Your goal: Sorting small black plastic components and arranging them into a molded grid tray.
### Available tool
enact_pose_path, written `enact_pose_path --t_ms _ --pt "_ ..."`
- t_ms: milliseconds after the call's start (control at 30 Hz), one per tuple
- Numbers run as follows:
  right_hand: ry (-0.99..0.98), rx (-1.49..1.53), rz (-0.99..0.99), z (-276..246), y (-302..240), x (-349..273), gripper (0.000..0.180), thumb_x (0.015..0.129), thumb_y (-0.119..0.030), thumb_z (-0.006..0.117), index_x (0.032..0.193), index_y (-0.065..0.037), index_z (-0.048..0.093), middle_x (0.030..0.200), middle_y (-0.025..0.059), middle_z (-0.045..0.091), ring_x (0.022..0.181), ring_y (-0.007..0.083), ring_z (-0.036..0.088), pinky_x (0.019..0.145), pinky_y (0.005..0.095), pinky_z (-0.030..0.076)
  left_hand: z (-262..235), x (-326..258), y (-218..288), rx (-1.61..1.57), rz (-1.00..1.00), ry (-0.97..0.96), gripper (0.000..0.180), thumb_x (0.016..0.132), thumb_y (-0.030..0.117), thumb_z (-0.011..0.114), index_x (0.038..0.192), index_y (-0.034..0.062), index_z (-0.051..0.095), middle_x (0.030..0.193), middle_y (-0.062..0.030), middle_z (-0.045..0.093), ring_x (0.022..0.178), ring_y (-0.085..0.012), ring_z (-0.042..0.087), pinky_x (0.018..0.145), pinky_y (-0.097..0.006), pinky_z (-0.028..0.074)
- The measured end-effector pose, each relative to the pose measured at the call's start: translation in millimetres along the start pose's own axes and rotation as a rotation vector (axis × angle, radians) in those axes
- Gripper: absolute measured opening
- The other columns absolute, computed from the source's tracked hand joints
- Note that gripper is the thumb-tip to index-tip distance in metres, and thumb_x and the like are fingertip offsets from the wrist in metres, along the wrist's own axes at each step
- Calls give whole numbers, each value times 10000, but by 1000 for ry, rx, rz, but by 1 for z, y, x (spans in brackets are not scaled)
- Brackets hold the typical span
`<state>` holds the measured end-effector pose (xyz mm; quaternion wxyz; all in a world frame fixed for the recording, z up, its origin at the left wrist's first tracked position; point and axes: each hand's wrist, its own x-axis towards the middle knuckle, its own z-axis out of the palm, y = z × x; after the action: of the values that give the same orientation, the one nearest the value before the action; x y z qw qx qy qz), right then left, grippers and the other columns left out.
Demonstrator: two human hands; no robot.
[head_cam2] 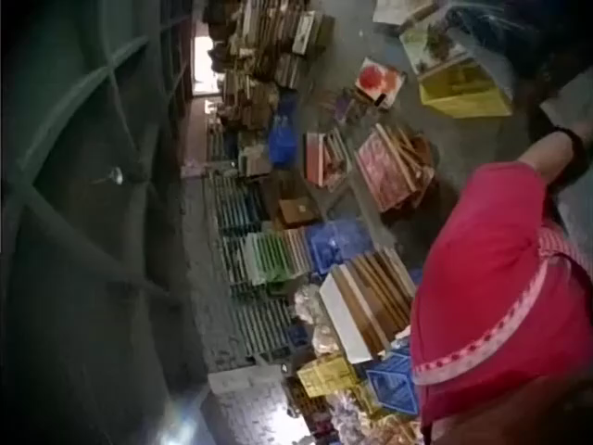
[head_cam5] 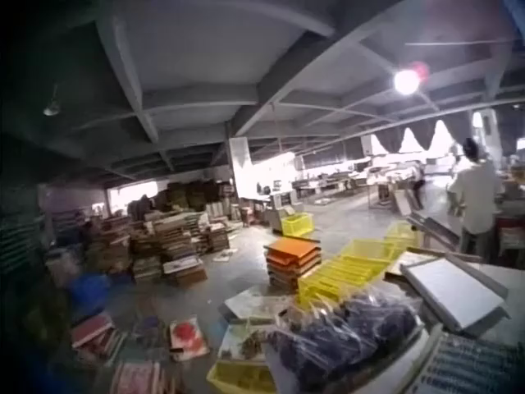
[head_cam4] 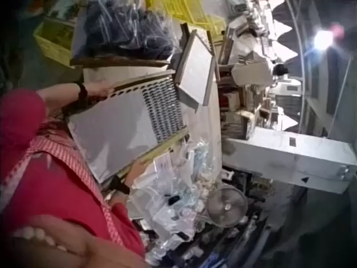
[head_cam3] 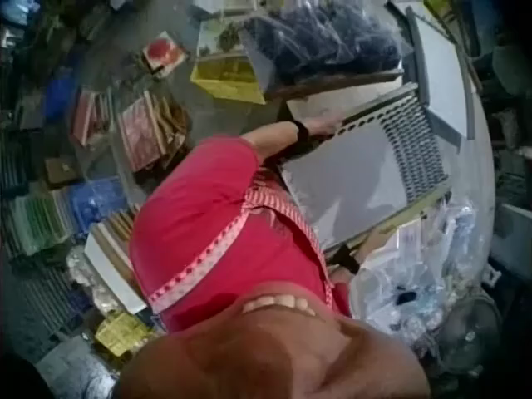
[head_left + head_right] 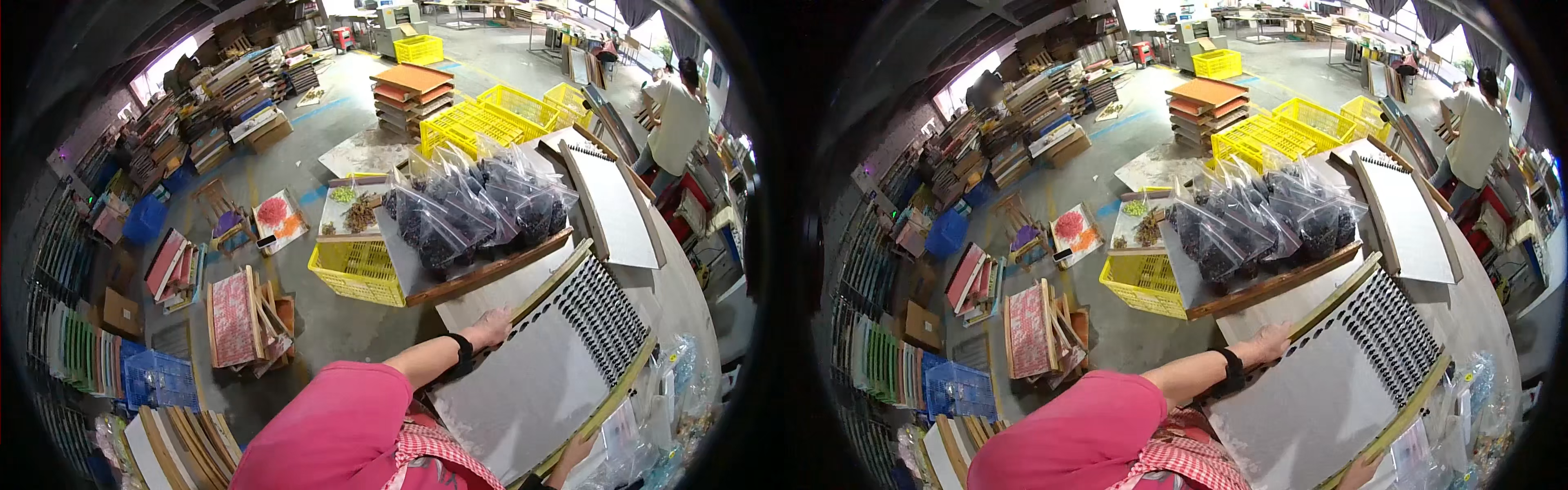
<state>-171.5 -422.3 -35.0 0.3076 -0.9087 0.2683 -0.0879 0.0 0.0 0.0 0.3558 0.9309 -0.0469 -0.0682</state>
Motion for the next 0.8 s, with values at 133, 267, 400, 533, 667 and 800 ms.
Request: enact_pose_path --t_ms 133,267,400,533,667,800 --pt "85 -8 -116 8 19 37 590 850 -95 496 1392 66 326 1385 251 431 1272 362 434 1068 372 326 -12 26 20 14 13 10 213 839 130 504 970 -37 488 779 -262 633 766 -444 627 674 -492 517" --pt "-17 334 -106 -6 -46 6 586 817 -77 494 1370 60 357 1321 262 477 1222 380 469 1040 391 353 6 16 0 35 13 61 252 849 106 476 1051 -43 478 753 -278 622 753 -466 616 674 -511 498" --pt "317 -515 -444 -18 -80 1 441 868 -223 605 1289 -112 541 1342 195 508 1251 321 475 1052 548 314 2 -11 23 -50 -39 -15 225 845 101 484 1023 -36 465 753 -299 624 774 -456 635 700 -515 500" --pt "236 -332 -435 5 -73 39 477 857 -196 586 1307 -67 497 1318 212 509 1231 342 479 1043 506 330 -10 6 12 -33 -16 32 203 837 94 488 995 -33 474 732 -274 628 724 -436 637 661 -507 510" --pt "129 -180 -398 11 -29 67 514 847 -170 568 1325 -22 453 1294 228 511 1211 364 483 1035 465 346 -11 -4 19 -28 -27 42 199 836 96 489 993 -26 485 742 -261 634 734 -421 641 667 -492 514" --pt "43 -48 -252 3 33 46 552 836 -144 549 1343 23 408 1269 245 512 1192 385 487 1026 423 361 -6 -9 27 -45 -19 -29 202 841 113 492 998 -14 489 768 -255 639 763 -412 643 691 -501 508"
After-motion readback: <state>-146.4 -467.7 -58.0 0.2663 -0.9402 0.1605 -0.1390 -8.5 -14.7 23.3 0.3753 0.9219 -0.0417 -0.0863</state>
